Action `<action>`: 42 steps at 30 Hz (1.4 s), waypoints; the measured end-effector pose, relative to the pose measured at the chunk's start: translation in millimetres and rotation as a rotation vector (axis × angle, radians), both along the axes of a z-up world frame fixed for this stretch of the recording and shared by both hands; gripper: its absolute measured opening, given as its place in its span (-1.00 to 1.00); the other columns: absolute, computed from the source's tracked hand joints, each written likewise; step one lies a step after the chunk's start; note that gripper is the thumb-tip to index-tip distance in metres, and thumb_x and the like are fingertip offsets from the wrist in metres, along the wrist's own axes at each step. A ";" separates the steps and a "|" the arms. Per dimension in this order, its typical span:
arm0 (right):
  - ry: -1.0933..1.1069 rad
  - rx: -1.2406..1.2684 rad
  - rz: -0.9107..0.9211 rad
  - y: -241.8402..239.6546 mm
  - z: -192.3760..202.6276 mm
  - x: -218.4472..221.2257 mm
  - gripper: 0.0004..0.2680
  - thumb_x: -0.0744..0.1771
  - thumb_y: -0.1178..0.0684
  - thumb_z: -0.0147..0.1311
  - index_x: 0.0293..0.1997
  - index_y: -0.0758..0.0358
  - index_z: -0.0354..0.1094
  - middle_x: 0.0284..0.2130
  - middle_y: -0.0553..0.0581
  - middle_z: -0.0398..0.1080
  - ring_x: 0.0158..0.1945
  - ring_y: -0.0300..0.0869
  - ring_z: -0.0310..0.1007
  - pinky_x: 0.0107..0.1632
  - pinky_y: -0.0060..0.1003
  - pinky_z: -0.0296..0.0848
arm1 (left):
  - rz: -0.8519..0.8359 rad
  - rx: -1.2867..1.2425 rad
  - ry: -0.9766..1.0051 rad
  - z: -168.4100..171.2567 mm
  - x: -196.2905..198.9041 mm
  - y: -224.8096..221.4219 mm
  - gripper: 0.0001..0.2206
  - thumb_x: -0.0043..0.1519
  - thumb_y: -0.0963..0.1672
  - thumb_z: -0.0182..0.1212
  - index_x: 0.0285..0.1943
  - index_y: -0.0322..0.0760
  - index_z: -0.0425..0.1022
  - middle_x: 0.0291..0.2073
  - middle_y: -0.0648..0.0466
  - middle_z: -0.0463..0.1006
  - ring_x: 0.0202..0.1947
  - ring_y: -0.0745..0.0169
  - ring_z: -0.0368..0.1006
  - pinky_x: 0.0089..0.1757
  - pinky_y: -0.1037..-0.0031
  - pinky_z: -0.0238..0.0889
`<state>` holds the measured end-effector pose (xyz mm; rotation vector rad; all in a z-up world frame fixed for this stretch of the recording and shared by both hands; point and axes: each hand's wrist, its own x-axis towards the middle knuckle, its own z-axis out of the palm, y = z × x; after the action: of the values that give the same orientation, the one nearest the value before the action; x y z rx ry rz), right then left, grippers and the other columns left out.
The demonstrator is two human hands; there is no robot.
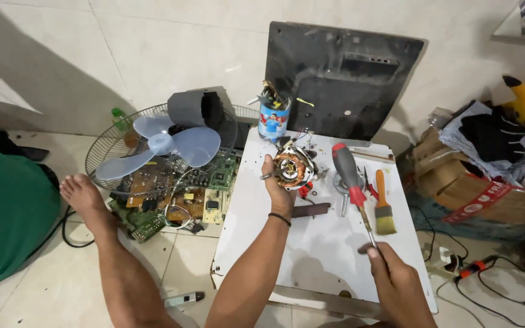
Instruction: Disassembling and inspecting an electric motor, cleaning components with a brush and using tools like a screwdriver and pliers.
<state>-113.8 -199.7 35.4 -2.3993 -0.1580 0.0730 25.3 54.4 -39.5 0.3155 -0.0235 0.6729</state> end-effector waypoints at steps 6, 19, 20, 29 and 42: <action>-0.258 0.153 0.180 41.2 57.8 13.6 -0.46 0.31 0.08 0.08 0.50 0.10 -0.01 -0.63 0.13 0.40 -0.64 -0.16 0.24 -0.51 -0.25 0.17 | -0.214 0.096 -0.052 12.5 -7.7 -4.7 -0.55 0.32 0.05 0.04 0.18 -0.38 0.39 -0.10 -0.06 0.55 -0.18 0.20 0.52 -0.13 0.43 0.42; -0.108 0.051 0.404 87.5 67.5 95.9 -0.31 0.17 0.09 0.46 0.47 -0.26 0.22 -0.20 0.27 0.28 -0.07 0.08 0.43 0.11 -0.06 0.50 | -0.342 0.116 0.250 -52.6 44.9 6.0 -0.44 0.20 0.15 0.26 0.16 -0.33 0.52 -0.03 -0.19 0.59 -0.01 -0.02 0.52 0.08 0.15 0.38; -0.122 0.063 0.409 87.6 63.0 98.5 -0.30 0.18 0.08 0.46 0.49 -0.24 0.19 -0.21 0.23 0.24 -0.10 0.04 0.39 0.09 -0.07 0.49 | -0.361 0.108 0.259 -51.7 44.1 6.4 -0.42 0.20 0.14 0.27 0.19 -0.36 0.50 -0.01 -0.21 0.58 0.01 -0.07 0.51 0.09 0.11 0.36; -0.263 0.132 0.406 87.7 37.2 110.4 -0.28 0.12 0.07 0.52 0.45 -0.12 0.25 -0.26 0.20 0.26 -0.15 -0.05 0.38 0.01 -0.19 0.50 | -0.430 0.146 0.368 -53.6 51.2 8.3 -0.29 0.18 0.17 0.27 0.32 -0.41 0.38 0.15 -0.28 0.48 0.13 -0.23 0.43 0.11 -0.02 0.31; -0.243 0.514 0.476 105.4 36.6 118.8 -0.30 0.14 0.22 0.45 0.47 0.21 0.19 -0.06 0.29 0.37 -0.12 -0.16 0.32 -0.09 -0.20 0.50 | -0.349 0.034 0.235 29.6 -2.9 -8.0 -0.30 0.22 0.21 0.16 0.28 -0.42 0.43 0.17 -0.34 0.46 0.19 -0.31 0.38 0.13 0.00 0.28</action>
<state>5.1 -94.3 72.0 -1.8098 -0.7643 -0.0377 22.4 46.4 -9.9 0.4100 0.1318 0.2871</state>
